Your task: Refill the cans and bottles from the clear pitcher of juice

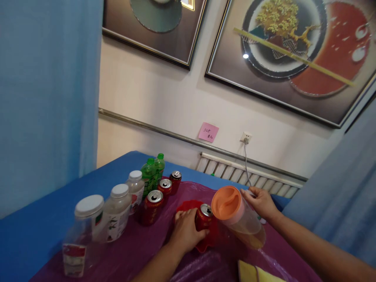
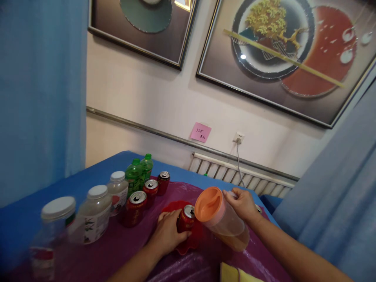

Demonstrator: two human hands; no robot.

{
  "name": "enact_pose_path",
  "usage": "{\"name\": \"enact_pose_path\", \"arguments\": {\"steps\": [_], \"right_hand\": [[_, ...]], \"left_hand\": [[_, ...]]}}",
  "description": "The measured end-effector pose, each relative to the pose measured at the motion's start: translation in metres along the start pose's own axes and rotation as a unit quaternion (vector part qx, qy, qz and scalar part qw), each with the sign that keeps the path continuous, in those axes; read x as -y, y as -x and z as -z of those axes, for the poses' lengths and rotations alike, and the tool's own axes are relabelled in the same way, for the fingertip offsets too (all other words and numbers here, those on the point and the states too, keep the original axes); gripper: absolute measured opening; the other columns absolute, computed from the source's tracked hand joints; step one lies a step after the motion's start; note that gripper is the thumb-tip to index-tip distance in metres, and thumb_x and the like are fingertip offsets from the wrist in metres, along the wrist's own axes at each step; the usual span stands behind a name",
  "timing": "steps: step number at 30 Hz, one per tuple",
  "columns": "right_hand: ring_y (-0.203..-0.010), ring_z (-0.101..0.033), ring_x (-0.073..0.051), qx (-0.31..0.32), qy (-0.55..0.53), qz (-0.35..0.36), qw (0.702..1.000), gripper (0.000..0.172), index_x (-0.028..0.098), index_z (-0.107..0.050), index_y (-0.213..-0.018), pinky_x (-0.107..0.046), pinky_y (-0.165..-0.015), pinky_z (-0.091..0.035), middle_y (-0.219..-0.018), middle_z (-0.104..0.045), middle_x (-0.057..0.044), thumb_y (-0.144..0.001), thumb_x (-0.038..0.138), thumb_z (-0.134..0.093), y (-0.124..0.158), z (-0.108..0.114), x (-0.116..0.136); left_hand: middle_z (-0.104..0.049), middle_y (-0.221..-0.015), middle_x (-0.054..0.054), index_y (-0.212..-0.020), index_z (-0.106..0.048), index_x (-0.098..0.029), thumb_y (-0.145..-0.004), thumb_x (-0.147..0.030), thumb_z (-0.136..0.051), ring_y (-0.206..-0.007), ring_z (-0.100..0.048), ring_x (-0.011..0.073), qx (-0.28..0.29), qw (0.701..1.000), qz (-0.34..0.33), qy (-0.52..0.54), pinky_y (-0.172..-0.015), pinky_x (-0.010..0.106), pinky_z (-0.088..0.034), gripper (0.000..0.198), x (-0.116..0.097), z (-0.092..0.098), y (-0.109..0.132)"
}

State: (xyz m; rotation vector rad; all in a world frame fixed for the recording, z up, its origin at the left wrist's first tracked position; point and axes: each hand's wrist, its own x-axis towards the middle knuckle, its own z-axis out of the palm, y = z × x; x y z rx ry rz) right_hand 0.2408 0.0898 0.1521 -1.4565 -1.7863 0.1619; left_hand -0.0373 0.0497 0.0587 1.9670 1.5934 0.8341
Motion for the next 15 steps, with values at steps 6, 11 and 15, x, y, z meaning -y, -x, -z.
{"name": "enact_pose_path", "arguments": {"steps": [6,11,15], "right_hand": [[-0.05,-0.027,-0.01,0.002,-0.005,-0.004,1.0,0.053,0.026,-0.029,-0.053,-0.026,-0.047,-0.024,-0.053,-0.023,0.007,-0.081,0.063,-0.055,0.001,0.0003,0.0028],[-0.051,-0.027,-0.01,0.005,-0.004,-0.006,1.0,0.053,0.026,-0.029,-0.054,-0.026,-0.048,-0.024,-0.054,-0.023,0.007,-0.081,0.062,-0.056,0.0,-0.0006,-0.0027],[-0.05,-0.028,-0.011,0.01,-0.001,-0.013,1.0,0.053,0.026,-0.03,-0.054,-0.026,-0.048,-0.024,-0.054,-0.024,0.007,-0.081,0.063,-0.056,-0.0002,-0.0001,-0.0042]], "left_hand": [[-0.074,-0.115,0.004,-0.111,-0.066,-0.025,-0.064,-0.041,-0.081,-0.112,-0.062,0.0301,-0.001,1.0,0.003,0.005,-0.103,0.042,-0.033,0.052,-0.0004,0.0003,0.0003],[-0.075,-0.115,0.004,-0.111,-0.066,-0.025,-0.064,-0.04,-0.081,-0.111,-0.063,0.0299,-0.002,1.0,0.002,0.006,-0.103,0.042,-0.033,0.051,0.0006,-0.0002,0.0002],[-0.074,-0.118,0.004,-0.111,-0.065,-0.025,-0.064,-0.04,-0.081,-0.113,-0.062,0.0301,-0.006,1.0,-0.003,0.01,-0.104,0.043,-0.031,0.052,0.0017,-0.0013,-0.0002]]}}
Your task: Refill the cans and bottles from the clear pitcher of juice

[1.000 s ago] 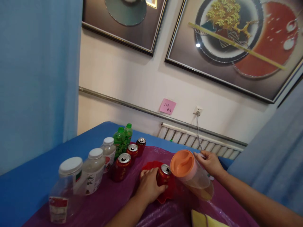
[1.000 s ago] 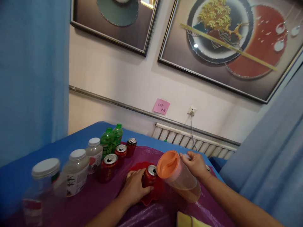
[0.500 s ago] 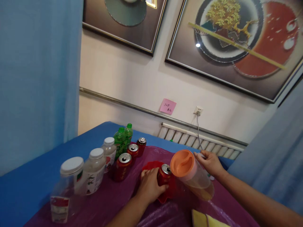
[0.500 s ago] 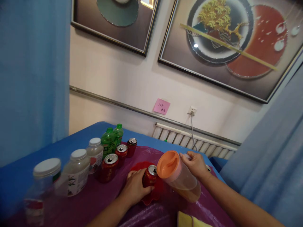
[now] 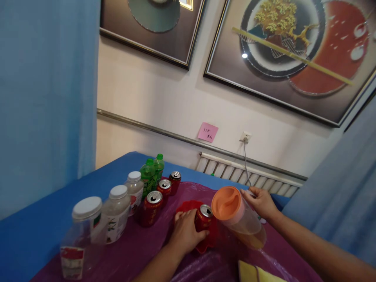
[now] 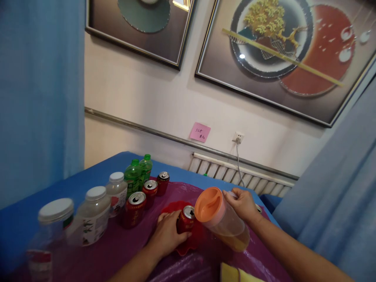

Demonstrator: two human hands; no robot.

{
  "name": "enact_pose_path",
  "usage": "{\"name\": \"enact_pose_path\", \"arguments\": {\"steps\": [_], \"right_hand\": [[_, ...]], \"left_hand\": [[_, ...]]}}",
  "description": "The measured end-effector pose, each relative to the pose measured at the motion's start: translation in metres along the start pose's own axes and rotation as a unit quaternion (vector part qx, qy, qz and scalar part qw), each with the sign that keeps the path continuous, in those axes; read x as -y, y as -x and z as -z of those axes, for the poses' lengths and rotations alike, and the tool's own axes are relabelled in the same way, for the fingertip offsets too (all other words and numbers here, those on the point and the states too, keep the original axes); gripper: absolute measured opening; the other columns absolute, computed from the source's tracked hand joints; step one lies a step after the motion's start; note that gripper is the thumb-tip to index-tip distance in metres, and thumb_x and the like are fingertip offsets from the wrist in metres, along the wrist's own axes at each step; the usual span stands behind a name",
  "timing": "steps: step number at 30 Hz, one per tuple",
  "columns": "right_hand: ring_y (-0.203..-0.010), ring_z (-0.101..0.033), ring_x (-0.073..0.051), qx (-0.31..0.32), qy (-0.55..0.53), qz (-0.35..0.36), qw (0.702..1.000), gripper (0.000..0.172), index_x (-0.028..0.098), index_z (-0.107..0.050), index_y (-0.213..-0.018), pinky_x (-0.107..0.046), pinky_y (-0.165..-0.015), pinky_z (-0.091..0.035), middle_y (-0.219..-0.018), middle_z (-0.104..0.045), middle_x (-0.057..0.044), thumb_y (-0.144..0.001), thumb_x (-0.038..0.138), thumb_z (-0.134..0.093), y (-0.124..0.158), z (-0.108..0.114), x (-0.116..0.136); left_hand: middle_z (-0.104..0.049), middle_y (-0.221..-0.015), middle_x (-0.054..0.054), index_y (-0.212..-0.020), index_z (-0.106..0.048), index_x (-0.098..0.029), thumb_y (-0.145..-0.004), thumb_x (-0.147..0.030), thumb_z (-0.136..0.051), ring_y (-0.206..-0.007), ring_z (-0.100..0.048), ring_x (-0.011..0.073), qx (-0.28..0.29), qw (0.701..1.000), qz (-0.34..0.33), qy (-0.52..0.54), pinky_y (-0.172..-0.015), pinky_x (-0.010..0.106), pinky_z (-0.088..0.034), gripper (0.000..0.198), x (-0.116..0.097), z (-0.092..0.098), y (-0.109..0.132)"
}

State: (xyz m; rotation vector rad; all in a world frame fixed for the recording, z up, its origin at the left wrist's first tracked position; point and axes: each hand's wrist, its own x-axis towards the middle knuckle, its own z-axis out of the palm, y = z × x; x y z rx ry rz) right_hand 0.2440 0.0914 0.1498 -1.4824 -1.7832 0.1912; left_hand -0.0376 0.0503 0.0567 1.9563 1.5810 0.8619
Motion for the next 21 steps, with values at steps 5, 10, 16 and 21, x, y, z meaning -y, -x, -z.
{"name": "enact_pose_path", "arguments": {"steps": [5,10,16,21], "right_hand": [[-0.049,-0.028,-0.011,0.003,-0.002,0.003,1.0,0.053,0.025,-0.031,-0.053,-0.025,-0.047,-0.025,-0.052,-0.025,0.007,-0.081,0.063,-0.055,0.0012,0.0001,0.0004],[-0.05,-0.029,-0.01,0.0,0.002,0.006,1.0,0.053,0.025,-0.031,-0.054,-0.025,-0.045,-0.026,-0.051,-0.027,0.007,-0.082,0.063,-0.055,0.0014,-0.0008,-0.0015],[-0.05,-0.027,-0.01,-0.003,0.007,0.008,1.0,0.054,0.025,-0.029,-0.054,-0.024,-0.046,-0.024,-0.053,-0.024,0.007,-0.082,0.063,-0.055,0.0012,-0.0015,-0.0006],[-0.05,-0.028,-0.01,-0.002,-0.001,0.015,1.0,0.054,0.025,-0.031,-0.054,-0.024,-0.045,-0.026,-0.051,-0.025,0.007,-0.083,0.064,-0.055,0.0008,-0.0024,-0.0029]], "left_hand": [[-0.074,-0.118,0.005,-0.111,-0.065,-0.024,-0.064,-0.039,-0.081,-0.114,-0.062,0.0299,0.011,1.0,0.001,-0.001,-0.105,0.044,-0.03,0.051,-0.0012,0.0004,-0.0005],[-0.074,-0.117,0.004,-0.112,-0.065,-0.025,-0.065,-0.04,-0.08,-0.114,-0.063,0.0292,0.012,1.0,0.0,-0.004,-0.106,0.043,-0.03,0.052,-0.001,0.0003,-0.0006],[-0.074,-0.117,0.004,-0.113,-0.065,-0.026,-0.065,-0.039,-0.081,-0.114,-0.063,0.0286,0.016,1.0,0.002,0.0,-0.106,0.042,-0.03,0.053,-0.0017,0.0001,0.0002],[-0.074,-0.117,0.004,-0.111,-0.066,-0.025,-0.064,-0.04,-0.081,-0.114,-0.063,0.0296,0.012,1.0,0.001,0.003,-0.106,0.044,-0.03,0.052,-0.0012,0.0003,-0.0004]]}}
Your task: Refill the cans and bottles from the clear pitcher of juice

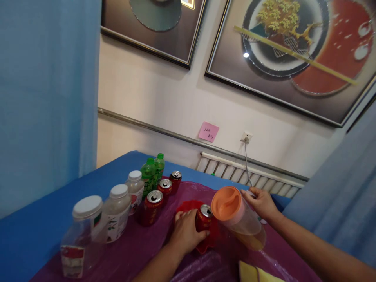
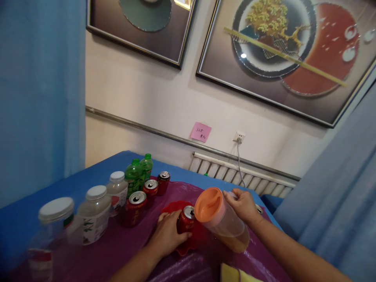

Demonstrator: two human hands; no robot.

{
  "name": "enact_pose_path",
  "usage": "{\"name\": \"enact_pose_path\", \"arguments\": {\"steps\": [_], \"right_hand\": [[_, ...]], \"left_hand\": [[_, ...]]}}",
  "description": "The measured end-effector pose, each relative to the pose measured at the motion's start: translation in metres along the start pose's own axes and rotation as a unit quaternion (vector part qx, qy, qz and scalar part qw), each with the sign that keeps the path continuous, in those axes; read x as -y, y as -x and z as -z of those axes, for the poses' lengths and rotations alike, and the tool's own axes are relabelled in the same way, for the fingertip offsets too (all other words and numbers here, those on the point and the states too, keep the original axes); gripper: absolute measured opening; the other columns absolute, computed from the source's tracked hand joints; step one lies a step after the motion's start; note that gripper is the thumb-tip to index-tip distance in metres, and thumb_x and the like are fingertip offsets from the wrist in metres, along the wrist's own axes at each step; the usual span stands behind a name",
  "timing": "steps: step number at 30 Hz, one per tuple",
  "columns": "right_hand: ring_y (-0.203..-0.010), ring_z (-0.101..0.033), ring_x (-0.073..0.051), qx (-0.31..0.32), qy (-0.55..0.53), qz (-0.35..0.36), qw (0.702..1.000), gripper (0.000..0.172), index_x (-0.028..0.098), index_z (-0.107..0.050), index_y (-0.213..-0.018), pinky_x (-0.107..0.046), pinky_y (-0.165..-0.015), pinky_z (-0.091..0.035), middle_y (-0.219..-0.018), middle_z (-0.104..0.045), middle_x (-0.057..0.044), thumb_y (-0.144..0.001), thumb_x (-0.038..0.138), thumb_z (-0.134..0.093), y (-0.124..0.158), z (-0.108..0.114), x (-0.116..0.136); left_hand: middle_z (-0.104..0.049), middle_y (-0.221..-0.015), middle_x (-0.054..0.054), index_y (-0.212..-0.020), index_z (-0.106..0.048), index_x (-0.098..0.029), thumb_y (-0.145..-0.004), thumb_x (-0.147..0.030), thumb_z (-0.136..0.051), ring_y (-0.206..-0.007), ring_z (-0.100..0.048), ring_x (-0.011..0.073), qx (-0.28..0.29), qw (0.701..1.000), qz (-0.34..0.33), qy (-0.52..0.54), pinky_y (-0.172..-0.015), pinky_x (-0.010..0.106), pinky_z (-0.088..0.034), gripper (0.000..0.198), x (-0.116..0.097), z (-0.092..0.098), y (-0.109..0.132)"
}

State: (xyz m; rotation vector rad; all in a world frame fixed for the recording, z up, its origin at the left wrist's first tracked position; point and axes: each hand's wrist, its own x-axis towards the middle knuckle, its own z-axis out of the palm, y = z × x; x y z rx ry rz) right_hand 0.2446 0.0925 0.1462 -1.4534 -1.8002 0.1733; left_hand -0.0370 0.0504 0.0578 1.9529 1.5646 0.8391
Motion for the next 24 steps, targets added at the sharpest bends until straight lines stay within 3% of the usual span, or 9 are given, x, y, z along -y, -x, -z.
{"name": "enact_pose_path", "arguments": {"steps": [24], "right_hand": [[-0.052,-0.028,-0.011,0.011,0.012,-0.014,1.0,0.055,0.025,-0.03,-0.054,-0.025,-0.047,-0.025,-0.053,-0.025,0.007,-0.082,0.065,-0.055,-0.0004,0.0013,-0.0038]], "left_hand": [[-0.075,-0.118,0.006,-0.11,-0.066,-0.024,-0.065,-0.042,-0.081,-0.115,-0.063,0.03,0.006,1.0,0.006,-0.004,-0.107,0.045,-0.03,0.051,-0.0003,-0.0011,0.0011]]}}
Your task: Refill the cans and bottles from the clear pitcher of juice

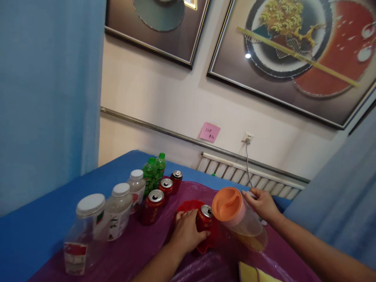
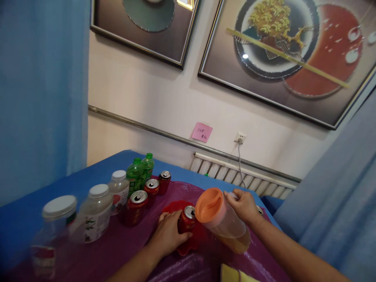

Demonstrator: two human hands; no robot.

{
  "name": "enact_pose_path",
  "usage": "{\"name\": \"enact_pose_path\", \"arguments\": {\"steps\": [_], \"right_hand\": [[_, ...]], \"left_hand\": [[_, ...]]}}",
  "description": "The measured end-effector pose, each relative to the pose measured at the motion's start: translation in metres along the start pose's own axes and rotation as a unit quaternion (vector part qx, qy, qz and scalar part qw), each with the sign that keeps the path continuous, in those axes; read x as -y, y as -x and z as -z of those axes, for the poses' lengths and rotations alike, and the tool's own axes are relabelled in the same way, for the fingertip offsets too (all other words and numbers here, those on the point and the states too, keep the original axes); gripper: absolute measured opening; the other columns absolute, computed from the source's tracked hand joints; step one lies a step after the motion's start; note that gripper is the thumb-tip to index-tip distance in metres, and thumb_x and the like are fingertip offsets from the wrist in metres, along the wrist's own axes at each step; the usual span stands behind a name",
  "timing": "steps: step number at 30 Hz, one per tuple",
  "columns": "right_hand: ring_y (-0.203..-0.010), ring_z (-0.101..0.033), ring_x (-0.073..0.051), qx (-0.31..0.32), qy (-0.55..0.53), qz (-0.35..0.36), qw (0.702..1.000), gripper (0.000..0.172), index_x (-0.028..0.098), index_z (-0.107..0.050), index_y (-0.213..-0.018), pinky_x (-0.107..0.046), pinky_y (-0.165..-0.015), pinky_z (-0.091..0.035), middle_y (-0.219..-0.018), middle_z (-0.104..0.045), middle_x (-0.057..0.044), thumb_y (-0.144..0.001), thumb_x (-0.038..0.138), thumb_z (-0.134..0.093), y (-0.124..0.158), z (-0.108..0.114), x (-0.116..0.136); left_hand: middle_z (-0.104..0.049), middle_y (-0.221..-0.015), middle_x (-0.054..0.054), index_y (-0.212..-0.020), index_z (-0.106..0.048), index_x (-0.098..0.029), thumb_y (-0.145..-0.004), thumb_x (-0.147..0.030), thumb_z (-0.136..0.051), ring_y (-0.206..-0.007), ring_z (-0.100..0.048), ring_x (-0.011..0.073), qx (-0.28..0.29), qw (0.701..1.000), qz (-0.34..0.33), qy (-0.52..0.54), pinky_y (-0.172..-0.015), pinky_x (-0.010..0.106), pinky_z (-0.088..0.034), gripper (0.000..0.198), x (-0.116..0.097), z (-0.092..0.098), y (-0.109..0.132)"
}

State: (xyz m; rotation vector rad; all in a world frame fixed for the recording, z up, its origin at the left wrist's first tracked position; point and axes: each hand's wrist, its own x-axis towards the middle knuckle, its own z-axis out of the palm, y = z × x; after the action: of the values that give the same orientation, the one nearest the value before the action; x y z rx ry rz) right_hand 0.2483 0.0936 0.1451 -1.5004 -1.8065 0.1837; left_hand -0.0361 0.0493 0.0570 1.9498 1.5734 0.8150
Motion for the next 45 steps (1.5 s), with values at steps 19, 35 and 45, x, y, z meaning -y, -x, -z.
{"name": "enact_pose_path", "arguments": {"steps": [19,35,45], "right_hand": [[-0.052,-0.029,-0.011,-0.002,0.015,-0.003,1.0,0.054,0.025,-0.031,-0.054,-0.026,-0.049,-0.025,-0.054,-0.025,0.007,-0.083,0.064,-0.053,0.001,0.001,0.0],[-0.051,-0.029,-0.011,0.001,0.012,-0.012,1.0,0.054,0.025,-0.03,-0.055,-0.025,-0.049,-0.025,-0.053,-0.026,0.007,-0.083,0.065,-0.053,0.003,0.0,0.001],[-0.051,-0.03,-0.011,-0.002,0.02,-0.002,1.0,0.052,0.025,-0.032,-0.054,-0.025,-0.047,-0.026,-0.052,-0.027,0.006,-0.083,0.063,-0.053,0.002,0.002,0.001]], "left_hand": [[-0.074,-0.12,0.008,-0.11,-0.065,-0.024,-0.066,-0.043,-0.079,-0.117,-0.063,0.0299,0.006,1.0,-0.002,-0.007,-0.11,0.046,-0.029,0.05,0.0,0.001,0.001],[-0.075,-0.115,0.007,-0.107,-0.066,-0.024,-0.065,-0.042,-0.081,-0.114,-0.065,0.0308,-0.005,1.0,-0.007,0.001,-0.107,0.045,-0.031,0.048,0.0,0.0,0.0],[-0.075,-0.117,0.007,-0.109,-0.066,-0.024,-0.066,-0.044,-0.08,-0.115,-0.064,0.0308,0.004,1.0,-0.003,-0.01,-0.108,0.045,-0.032,0.049,-0.001,0.001,0.001]]}}
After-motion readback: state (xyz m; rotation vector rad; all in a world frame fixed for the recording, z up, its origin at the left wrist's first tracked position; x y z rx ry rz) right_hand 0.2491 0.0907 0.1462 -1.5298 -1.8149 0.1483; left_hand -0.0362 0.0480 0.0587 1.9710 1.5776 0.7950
